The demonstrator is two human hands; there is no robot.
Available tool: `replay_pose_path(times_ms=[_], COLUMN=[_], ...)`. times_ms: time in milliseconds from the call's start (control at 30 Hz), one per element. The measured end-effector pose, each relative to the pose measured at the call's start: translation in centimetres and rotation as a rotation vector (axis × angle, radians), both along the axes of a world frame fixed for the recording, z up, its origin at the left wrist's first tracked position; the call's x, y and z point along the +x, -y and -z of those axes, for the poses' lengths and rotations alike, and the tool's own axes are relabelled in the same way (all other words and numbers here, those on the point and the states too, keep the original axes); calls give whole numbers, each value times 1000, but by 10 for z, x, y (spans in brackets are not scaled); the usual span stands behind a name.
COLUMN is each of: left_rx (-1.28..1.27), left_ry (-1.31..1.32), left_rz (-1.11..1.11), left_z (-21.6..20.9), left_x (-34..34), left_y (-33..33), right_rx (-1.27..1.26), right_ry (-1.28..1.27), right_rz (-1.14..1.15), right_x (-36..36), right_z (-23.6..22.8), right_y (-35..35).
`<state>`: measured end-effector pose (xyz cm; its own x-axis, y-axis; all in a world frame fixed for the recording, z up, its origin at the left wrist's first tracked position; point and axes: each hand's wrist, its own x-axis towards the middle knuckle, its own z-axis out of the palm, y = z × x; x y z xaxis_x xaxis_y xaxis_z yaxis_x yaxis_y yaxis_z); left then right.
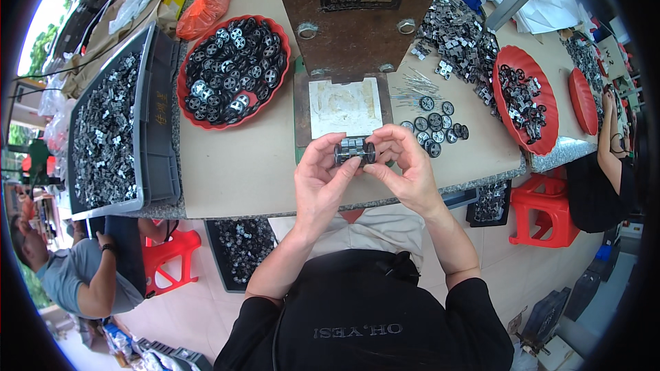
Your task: The person assembles small metal components and plastic disks by hand, then uses a manual press to join them together.
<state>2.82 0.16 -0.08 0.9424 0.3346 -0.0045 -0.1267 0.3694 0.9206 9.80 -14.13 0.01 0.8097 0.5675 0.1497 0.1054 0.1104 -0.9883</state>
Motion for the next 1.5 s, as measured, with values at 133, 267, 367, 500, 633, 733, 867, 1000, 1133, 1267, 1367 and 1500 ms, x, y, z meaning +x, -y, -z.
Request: replay_pose_path(times_ms=[133, 267, 367, 500, 633, 733, 867, 1000, 1133, 1267, 1367, 1500], left_rx=[4, 70, 60, 393, 1031, 1228, 1380, 1496, 1558, 1533, 1466, 962], left_ry=[-16, -18, -18, -103, -143, -219, -327, -449, -385, -286, -242, -207], left_rz=[14, 16, 10, -132, -489, -504, -244, -79, -122, -172, -296, -386], left_z=[1, 0, -4, -11, -12, -10, -3, -3, -1, 5, 8, 1], left_x=[-1, 1, 1, 0, 16, 44, 72, 86, 85, 81, 75, 55], left_y=[-1, 1, -1, -31, -95, -144, -176, -187, -189, -192, -189, -174], right_rx=[-25, -29, -42, -186, -319, -284, -449, -517, -555, -678, -759, -921], right_ry=[29, 35, 62, 237, 269, 354, 415, 407, 429, 455, 517, 522], right_rz=[32, 38, 92, 385, 814, 981, 958, 521, 387, 307, 232, 124], right_x=[-1, -1, 5, 34, 87, 113, 94, 62, 67, 102, 124, 137], right_z=[-4, -3, -4, -16, -35, -43, -39, -18, 0, 8, 11, 14], right_y=[1, 0, 9, 57, 132, 166, 158, 112, 76, 53, 38, 28])
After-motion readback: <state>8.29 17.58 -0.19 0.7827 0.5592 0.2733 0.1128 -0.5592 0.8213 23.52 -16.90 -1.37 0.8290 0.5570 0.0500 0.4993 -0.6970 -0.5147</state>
